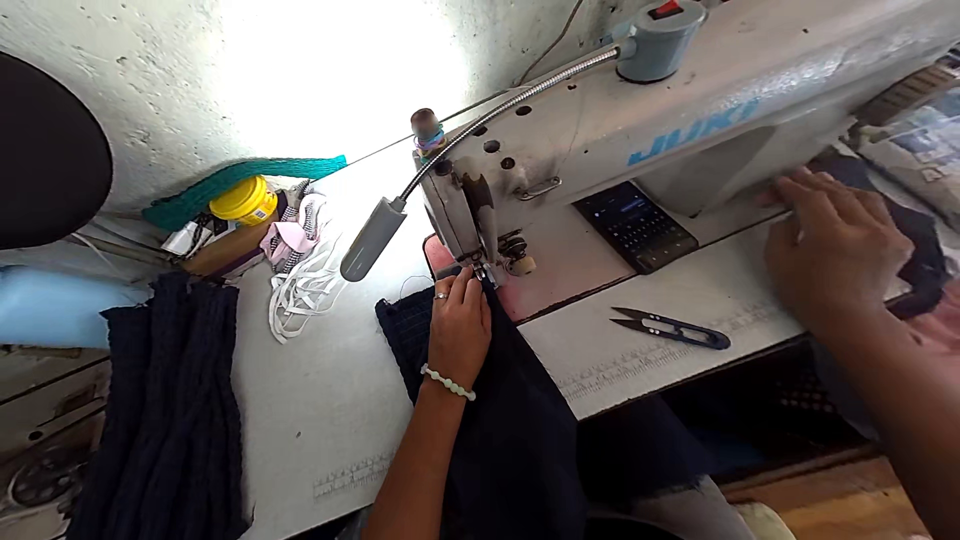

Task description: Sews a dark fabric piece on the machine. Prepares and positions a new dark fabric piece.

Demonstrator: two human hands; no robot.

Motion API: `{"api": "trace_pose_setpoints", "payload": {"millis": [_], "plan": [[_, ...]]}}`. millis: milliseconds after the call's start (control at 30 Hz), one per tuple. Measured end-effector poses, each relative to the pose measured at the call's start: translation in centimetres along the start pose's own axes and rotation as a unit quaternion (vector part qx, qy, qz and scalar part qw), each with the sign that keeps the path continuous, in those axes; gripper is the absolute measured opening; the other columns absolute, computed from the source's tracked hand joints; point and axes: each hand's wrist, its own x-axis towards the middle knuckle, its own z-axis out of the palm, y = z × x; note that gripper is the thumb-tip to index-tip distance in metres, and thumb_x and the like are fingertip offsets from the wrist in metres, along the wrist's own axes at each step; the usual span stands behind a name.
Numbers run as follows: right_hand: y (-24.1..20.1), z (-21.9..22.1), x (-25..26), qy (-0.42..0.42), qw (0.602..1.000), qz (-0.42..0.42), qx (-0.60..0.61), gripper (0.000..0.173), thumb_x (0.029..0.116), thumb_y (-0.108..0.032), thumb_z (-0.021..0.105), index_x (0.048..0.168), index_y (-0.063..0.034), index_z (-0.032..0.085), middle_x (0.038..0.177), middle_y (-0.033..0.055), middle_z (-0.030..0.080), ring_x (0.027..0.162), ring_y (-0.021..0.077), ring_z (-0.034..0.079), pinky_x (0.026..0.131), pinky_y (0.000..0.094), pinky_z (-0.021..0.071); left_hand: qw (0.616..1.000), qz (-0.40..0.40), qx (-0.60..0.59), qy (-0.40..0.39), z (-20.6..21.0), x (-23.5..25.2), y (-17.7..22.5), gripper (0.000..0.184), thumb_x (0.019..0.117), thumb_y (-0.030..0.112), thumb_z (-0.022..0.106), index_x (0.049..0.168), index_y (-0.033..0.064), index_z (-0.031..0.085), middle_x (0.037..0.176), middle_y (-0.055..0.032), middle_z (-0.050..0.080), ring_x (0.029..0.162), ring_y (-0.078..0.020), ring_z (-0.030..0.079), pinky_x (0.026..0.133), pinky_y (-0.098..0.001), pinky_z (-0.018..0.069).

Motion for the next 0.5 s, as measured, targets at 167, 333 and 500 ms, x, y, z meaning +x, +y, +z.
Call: {"api": "trace_pose_setpoints", "payload": {"millis": [167, 333, 500], "plan": [[0.0, 0.1, 0.1, -0.016, 1.000, 0.011, -0.006, 0.035, 0.1034, 0.001, 0.041, 0.130, 0.0083, 0.062, 0.142, 0.0295, 0.057, 0.135, 0.0498, 0.052, 0.109, 0.0628, 0.0404, 1.000, 0.003, 0.001, 0.003, -0.1, -0.7, 0.3, 0.022, 0.0953, 0.008, 0.059, 0.104, -0.0022, 0.076, 0.125, -0.0190, 0.071, 0.114, -0.0379, 0.068, 0.096, -0.0435, 0.0547], [0.2, 0.3, 0.0, -0.005, 1.000, 0.011, -0.008, 0.036, 0.1036, 0.000, 0.040, 0.130, 0.0071, 0.063, 0.141, 0.0280, 0.059, 0.134, 0.0477, 0.054, 0.109, 0.0612, 0.0414, 1.000, 0.006, 0.005, 0.008, -0.3, -1.3, 0.8, 0.022, 0.0947, 0.008, 0.059, 0.104, -0.0021, 0.077, 0.126, -0.0180, 0.071, 0.111, -0.0372, 0.069, 0.095, -0.0419, 0.0552], [0.1, 0.2, 0.0, 0.013, 1.000, 0.006, -0.002, 0.036, 0.1038, -0.001, 0.041, 0.131, 0.0075, 0.062, 0.143, 0.0278, 0.058, 0.137, 0.0480, 0.051, 0.111, 0.0605, 0.0400, 1.000, 0.006, 0.004, 0.005, -0.5, -1.4, 0.9, 0.023, 0.0955, 0.007, 0.058, 0.105, -0.0025, 0.077, 0.126, -0.0188, 0.071, 0.111, -0.0379, 0.069, 0.093, -0.0426, 0.0558]]}}
